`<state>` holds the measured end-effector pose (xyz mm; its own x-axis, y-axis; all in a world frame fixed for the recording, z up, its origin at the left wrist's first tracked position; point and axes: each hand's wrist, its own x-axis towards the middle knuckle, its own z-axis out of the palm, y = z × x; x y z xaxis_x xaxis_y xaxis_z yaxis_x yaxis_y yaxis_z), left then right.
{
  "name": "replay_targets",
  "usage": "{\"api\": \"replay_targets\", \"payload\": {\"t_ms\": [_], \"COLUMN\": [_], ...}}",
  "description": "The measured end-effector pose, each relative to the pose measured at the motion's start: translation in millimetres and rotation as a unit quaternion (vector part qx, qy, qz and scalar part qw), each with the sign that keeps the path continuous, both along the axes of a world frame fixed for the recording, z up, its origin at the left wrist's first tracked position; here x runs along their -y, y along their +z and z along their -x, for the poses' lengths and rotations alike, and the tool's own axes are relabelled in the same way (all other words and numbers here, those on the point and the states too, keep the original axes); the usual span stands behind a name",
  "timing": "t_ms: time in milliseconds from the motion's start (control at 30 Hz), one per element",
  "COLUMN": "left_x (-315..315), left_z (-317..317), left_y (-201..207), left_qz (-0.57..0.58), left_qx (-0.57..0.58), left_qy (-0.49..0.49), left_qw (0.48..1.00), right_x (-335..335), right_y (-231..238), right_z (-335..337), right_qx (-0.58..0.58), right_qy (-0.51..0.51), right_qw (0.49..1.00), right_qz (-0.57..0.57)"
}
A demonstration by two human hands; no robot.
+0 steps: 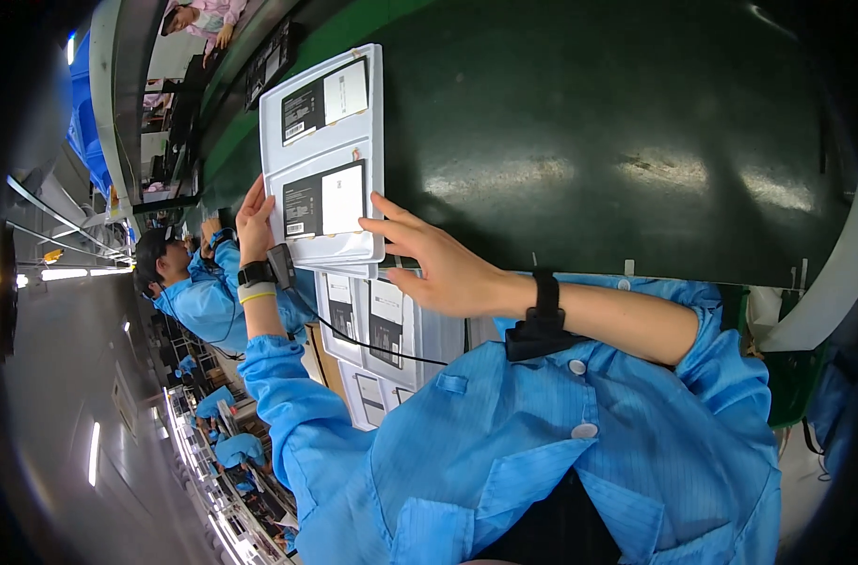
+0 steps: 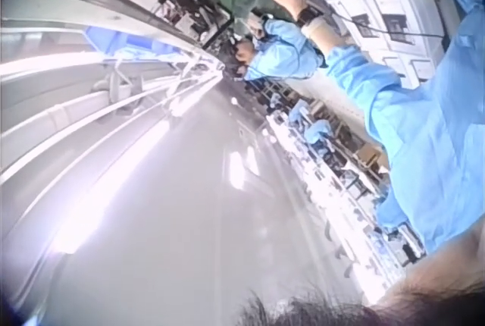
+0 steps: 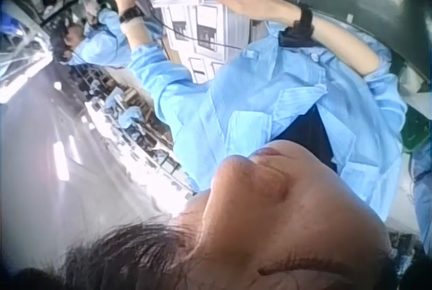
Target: Assembling and labeling laptop battery components on a factory line.
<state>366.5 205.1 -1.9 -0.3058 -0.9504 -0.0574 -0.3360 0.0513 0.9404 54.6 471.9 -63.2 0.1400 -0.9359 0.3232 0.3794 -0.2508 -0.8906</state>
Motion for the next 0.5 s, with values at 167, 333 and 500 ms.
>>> {"api": "replay_targets", "payload": {"t_ms": [167, 333, 500], "left_x": [4.1, 14.6, 35.9], "left_z": [0.3, 18.1, 109.9], "left_y": [-24.4, -14.9, 22.5], "left_qz": [0.024, 0.231, 0.326], "left_qx": [0.041, 0.324, 0.372], "left_qy": [0.006, -0.008, -0.187], "left_qw": [0.999, 0.917, 0.849], "right_x": [6.4, 13.3, 16.8], "right_y": [-5.9, -13.9, -15.2], "right_z": [-2.4, -6.4, -9.7], "right_qx": [0.053, 0.024, 0.009], "right_qy": [0.012, 0.006, 0.018], "right_qw": [0.997, 0.998, 0.997], "right_qz": [-0.054, -0.053, -0.074]}}
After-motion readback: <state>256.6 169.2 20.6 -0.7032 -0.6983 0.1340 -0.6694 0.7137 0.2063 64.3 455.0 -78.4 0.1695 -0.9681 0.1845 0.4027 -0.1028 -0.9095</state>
